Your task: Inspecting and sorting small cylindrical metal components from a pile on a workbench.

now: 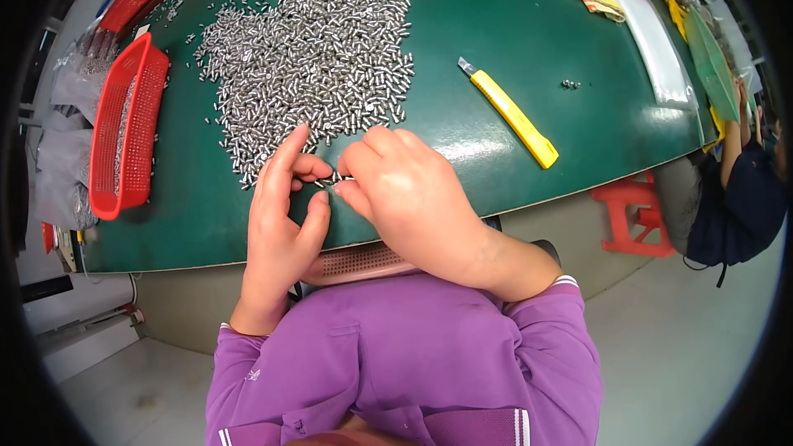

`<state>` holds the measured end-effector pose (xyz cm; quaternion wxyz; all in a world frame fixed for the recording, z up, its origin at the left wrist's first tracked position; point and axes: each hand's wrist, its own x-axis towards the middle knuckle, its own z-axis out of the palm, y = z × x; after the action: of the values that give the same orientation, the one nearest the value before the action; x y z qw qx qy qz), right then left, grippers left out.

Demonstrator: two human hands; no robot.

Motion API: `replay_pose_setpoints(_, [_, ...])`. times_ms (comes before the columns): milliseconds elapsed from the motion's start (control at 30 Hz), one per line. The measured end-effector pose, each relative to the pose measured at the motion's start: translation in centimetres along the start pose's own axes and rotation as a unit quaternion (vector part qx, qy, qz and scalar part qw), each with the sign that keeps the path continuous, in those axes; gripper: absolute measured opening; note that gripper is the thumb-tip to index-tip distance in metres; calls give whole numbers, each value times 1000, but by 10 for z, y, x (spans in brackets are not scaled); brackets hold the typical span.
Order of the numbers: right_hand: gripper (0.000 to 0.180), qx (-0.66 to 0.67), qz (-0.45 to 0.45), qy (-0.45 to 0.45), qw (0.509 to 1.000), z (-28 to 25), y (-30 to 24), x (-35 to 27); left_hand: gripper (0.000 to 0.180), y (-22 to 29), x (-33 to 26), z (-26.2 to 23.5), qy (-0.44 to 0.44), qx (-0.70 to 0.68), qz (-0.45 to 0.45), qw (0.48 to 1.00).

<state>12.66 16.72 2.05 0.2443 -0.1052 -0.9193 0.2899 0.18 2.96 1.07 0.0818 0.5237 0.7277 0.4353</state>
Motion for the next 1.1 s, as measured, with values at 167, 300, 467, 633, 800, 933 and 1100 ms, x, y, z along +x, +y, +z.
replay_pose_setpoints(167, [17, 5, -4, -3, 1000, 1, 1, 2, 73, -4, -1, 2, 2, 5, 7, 1000])
replay_pose_setpoints(300, [17, 8, -6, -2, 1000, 3, 2, 2, 74, -5, -1, 1, -5, 7, 12, 1000])
replay_pose_setpoints(467, [17, 28, -19, -9, 999, 2, 0, 5, 76, -6, -2, 3, 15, -8, 1, 1000])
replay_pose_setpoints(633, [17, 37, -18, -22, 999, 2, -1, 6, 77, -4, -2, 2, 17, 15, -1, 1000])
replay_pose_setpoints(800, [18, 45, -15, -24, 999, 2, -1, 6, 77, 0, -4, 0, 15, 21, -13, 1000])
replay_pose_setpoints(933, [16, 64, -16, -8, 998, 2, 0, 5, 76, -1, -5, -2, 8, 5, -14, 1000])
replay_pose_setpoints(1100, [11, 81, 36, -47, 995, -1, -2, 9, 73, -2, -3, -1, 17, -2, -26, 1000])
